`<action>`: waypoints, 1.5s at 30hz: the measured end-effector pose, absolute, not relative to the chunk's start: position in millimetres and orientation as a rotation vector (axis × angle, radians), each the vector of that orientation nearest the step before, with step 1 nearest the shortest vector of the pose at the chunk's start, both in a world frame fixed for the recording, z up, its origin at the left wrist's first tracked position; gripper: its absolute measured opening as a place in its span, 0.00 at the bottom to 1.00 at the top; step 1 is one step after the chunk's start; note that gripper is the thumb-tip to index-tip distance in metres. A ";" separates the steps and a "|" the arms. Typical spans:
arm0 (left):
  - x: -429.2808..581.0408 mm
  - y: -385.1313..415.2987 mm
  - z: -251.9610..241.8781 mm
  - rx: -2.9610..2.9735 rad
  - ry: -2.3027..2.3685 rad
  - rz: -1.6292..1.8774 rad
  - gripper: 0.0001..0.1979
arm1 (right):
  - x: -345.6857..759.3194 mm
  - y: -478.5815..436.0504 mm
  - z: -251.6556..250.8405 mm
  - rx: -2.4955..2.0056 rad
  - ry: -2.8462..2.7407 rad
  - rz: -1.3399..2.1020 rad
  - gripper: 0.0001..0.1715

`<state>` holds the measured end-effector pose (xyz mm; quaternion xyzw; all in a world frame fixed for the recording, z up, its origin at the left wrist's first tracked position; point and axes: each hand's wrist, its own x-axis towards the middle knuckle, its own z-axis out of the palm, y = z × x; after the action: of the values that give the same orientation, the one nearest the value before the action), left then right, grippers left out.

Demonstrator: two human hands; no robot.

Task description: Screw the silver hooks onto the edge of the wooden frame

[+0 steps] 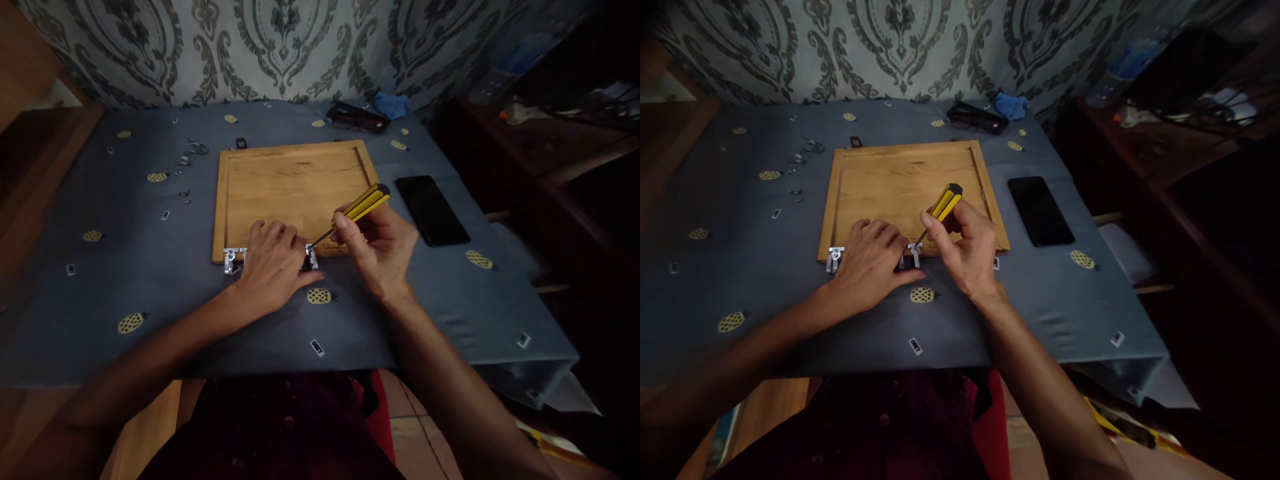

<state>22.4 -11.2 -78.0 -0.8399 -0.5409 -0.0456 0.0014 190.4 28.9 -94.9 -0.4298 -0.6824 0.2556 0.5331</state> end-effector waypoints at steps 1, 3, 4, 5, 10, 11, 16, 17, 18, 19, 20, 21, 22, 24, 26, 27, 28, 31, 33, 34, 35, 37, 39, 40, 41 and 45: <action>22.6 -11.3 -78.4 -2.633 -1.703 -0.146 0.28 | 190.2 29.1 -95.2 -1.026 -1.630 0.602 0.15; 22.6 -11.5 -79.4 -2.630 -1.705 -0.156 0.27 | 190.1 29.6 -95.9 -1.024 -1.633 0.598 0.15; 22.5 -11.5 -80.0 -2.631 -1.702 -0.164 0.27 | 190.1 29.8 -96.3 -1.024 -1.635 0.603 0.15; 22.2 -11.4 -80.6 -2.634 -1.700 -0.173 0.26 | 190.2 30.0 -96.7 -1.027 -1.638 0.611 0.14; 20.6 -10.5 -83.3 -2.631 -1.683 -0.205 0.25 | 190.5 29.4 -96.5 -1.033 -1.665 0.584 0.12; 20.2 -10.4 -83.8 -2.630 -1.675 -0.214 0.25 | 190.5 29.2 -96.1 -1.032 -1.673 0.575 0.12; 19.1 -10.8 -84.8 -2.637 -1.665 -0.211 0.25 | 190.7 29.5 -95.6 -1.041 -1.683 0.581 0.15; 19.0 -10.8 -84.7 -2.639 -1.669 -0.207 0.25 | 190.7 29.9 -96.0 -1.043 -1.676 0.589 0.15; 18.8 -10.8 -84.5 -2.642 -1.672 -0.205 0.25 | 190.6 30.3 -96.5 -1.042 -1.668 0.597 0.15; 18.7 -10.7 -84.3 -2.647 -1.673 -0.203 0.25 | 190.5 30.6 -97.0 -1.041 -1.661 0.604 0.16; 18.6 -10.5 -84.0 -2.651 -1.675 -0.201 0.25 | 190.2 30.9 -97.3 -1.039 -1.657 0.611 0.17; 18.5 -10.3 -83.7 -2.658 -1.677 -0.198 0.24 | 190.0 31.0 -97.5 -1.040 -1.653 0.617 0.18; 18.5 -10.1 -83.3 -2.666 -1.677 -0.196 0.24 | 189.7 31.0 -97.5 -1.045 -1.648 0.623 0.19; 18.6 -9.7 -82.6 -2.682 -1.683 -0.193 0.24 | 189.1 30.5 -96.8 -1.062 -1.644 0.633 0.20; 19.0 -9.5 -81.8 -2.692 -1.697 -0.185 0.23 | 188.8 30.0 -95.9 -1.080 -1.646 0.630 0.21; 19.3 -9.6 -81.4 -2.698 -1.704 -0.180 0.23 | 188.7 29.8 -95.6 -1.086 -1.648 0.625 0.21; 19.6 -9.7 -81.0 -2.701 -1.711 -0.176 0.23 | 188.6 29.7 -95.4 -1.091 -1.650 0.622 0.22; 20.2 -9.9 -79.8 -2.712 -1.725 -0.172 0.23 | 188.5 30.2 -96.0 -1.092 -1.650 0.605 0.23; 20.4 -9.9 -79.3 -2.717 -1.728 -0.178 0.22 | 188.3 30.7 -96.7 -1.086 -1.650 0.587 0.24; 20.5 -9.9 -79.1 -2.718 -1.729 -0.182 0.22 | 188.3 30.8 -97.0 -1.081 -1.650 0.579 0.24; 20.5 -9.8 -78.9 -2.719 -1.729 -0.186 0.21 | 188.2 30.8 -97.1 -1.074 -1.649 0.574 0.23; 20.5 -9.7 -78.4 -2.724 -1.731 -0.180 0.21 | 188.0 30.5 -96.9 -1.058 -1.650 0.569 0.23; 20.5 -9.5 -78.0 -2.730 -1.740 -0.159 0.21 | 187.7 29.9 -96.3 -1.047 -1.654 0.565 0.22; 20.5 -9.5 -78.0 -2.731 -1.744 -0.152 0.21 | 187.6 29.7 -96.0 -1.045 -1.655 0.565 0.22; 20.5 -9.5 -78.0 -2.731 -1.746 -0.151 0.21 | 187.5 29.7 -95.6 -1.044 -1.656 0.569 0.22; 20.2 -10.1 -79.1 -2.720 -1.734 -0.171 0.22 | 188.3 31.3 -93.2 -1.016 -1.660 0.564 0.18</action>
<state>20.2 -10.1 -79.1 -0.8412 -0.5363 -0.0528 -0.0443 188.3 31.3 -93.2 -0.4253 -0.6953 0.2362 0.5291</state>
